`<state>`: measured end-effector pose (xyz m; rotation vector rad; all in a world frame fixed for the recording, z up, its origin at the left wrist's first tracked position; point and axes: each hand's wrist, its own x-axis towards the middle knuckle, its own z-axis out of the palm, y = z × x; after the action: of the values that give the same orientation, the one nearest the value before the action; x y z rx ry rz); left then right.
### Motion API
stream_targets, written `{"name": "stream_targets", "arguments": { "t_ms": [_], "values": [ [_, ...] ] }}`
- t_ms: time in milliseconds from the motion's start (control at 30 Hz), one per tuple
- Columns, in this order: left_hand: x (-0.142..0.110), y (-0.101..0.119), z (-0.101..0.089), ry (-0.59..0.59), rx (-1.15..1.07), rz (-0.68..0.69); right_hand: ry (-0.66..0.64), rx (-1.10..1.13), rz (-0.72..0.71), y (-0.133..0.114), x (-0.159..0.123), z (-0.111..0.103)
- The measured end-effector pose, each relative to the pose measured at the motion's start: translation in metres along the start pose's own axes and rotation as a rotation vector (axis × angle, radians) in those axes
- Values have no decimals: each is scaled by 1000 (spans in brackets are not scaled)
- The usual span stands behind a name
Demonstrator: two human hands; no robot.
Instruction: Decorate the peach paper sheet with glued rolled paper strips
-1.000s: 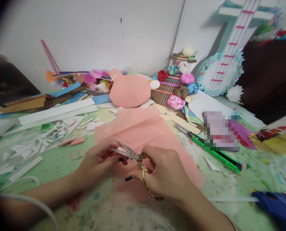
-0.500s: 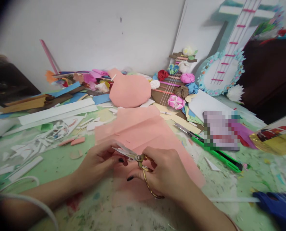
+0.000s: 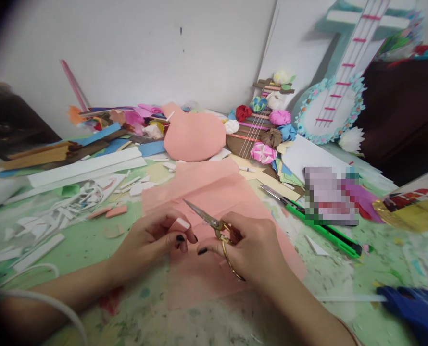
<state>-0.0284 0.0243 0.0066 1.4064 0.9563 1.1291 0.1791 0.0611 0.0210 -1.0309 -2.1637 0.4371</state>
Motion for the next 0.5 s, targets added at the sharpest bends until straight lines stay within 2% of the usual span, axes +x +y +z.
{"name": "stream_targets", "arguments": {
  "t_ms": [167,267,400,500],
  "values": [
    [0,-3,-1,-29,-43,-33,-89,20,112,-2,0,0],
    [3,-3,0,-52,-151,-79,-120,-11,171,1,2,4],
    [7,-1,0,24,-363,-164,-107,-54,345,10,7,6],
    [7,0,1,83,-497,-207,-77,-57,424,17,11,6]
  ]
}}
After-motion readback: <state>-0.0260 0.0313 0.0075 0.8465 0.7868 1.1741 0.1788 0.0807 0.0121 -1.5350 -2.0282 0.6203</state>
